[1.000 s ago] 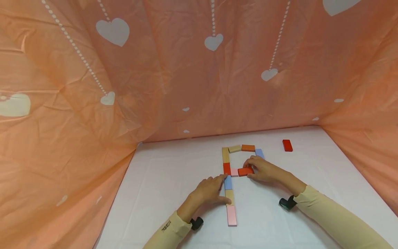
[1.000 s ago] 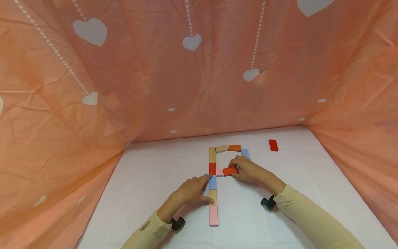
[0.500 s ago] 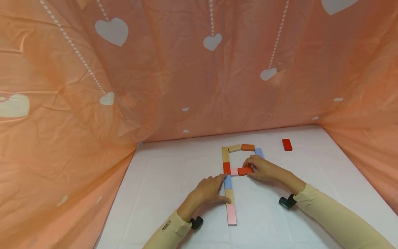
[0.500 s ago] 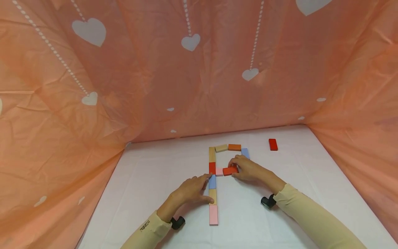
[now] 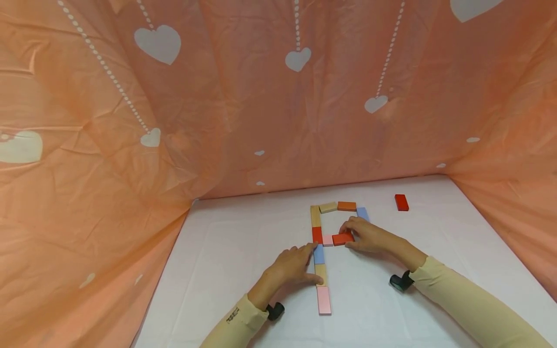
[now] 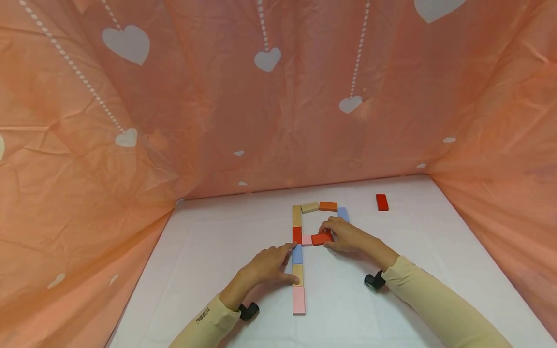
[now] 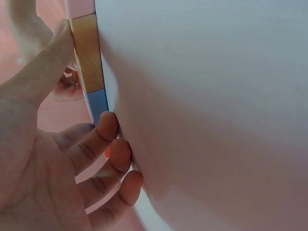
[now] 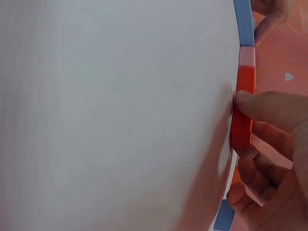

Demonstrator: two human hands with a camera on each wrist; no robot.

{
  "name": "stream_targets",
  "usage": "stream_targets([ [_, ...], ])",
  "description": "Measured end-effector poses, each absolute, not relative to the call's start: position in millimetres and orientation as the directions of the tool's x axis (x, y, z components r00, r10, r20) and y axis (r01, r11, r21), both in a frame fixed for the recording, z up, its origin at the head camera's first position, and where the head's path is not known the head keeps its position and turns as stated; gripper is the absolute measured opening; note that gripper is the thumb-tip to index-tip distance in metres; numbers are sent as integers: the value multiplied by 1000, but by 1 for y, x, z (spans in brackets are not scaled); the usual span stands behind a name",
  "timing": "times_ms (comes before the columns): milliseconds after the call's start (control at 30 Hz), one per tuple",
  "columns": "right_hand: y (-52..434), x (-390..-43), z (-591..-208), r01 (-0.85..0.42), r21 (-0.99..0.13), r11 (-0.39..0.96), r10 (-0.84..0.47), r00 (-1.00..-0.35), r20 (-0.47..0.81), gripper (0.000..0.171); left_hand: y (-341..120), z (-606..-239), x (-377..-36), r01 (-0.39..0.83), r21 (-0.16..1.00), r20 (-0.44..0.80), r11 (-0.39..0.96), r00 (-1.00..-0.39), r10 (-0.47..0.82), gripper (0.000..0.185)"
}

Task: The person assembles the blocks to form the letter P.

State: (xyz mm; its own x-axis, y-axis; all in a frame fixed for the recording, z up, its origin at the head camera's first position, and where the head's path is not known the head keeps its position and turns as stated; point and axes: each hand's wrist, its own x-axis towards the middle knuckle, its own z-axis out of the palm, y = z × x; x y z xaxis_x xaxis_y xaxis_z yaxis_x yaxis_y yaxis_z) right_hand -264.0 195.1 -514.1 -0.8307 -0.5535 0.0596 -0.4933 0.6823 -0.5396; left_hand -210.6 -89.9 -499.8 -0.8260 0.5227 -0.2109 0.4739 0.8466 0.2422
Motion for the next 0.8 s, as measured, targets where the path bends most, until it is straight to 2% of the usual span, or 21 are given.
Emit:
stream_targets([
  [200,196,-265,-513,-451,-566,690,-528,-849,32,35,-90,-500,-210,467,249,-213,849,-828,518,105],
  [467,226,-276,-506,-440,-594,674,-445,-883,150,30,-89,-500,-210,464,246,-223,851,-827,516,105],
  [667,251,-282,-493,-348,-616,706,-314,-934,168,31,-89,-500,-210,463,249,-221,851,-828,516,105],
  [800,267,-285,-491,-346,-625,700,-283,-938,203,34,-89,-500,-209,458,246,-229,854,-829,510,105],
])
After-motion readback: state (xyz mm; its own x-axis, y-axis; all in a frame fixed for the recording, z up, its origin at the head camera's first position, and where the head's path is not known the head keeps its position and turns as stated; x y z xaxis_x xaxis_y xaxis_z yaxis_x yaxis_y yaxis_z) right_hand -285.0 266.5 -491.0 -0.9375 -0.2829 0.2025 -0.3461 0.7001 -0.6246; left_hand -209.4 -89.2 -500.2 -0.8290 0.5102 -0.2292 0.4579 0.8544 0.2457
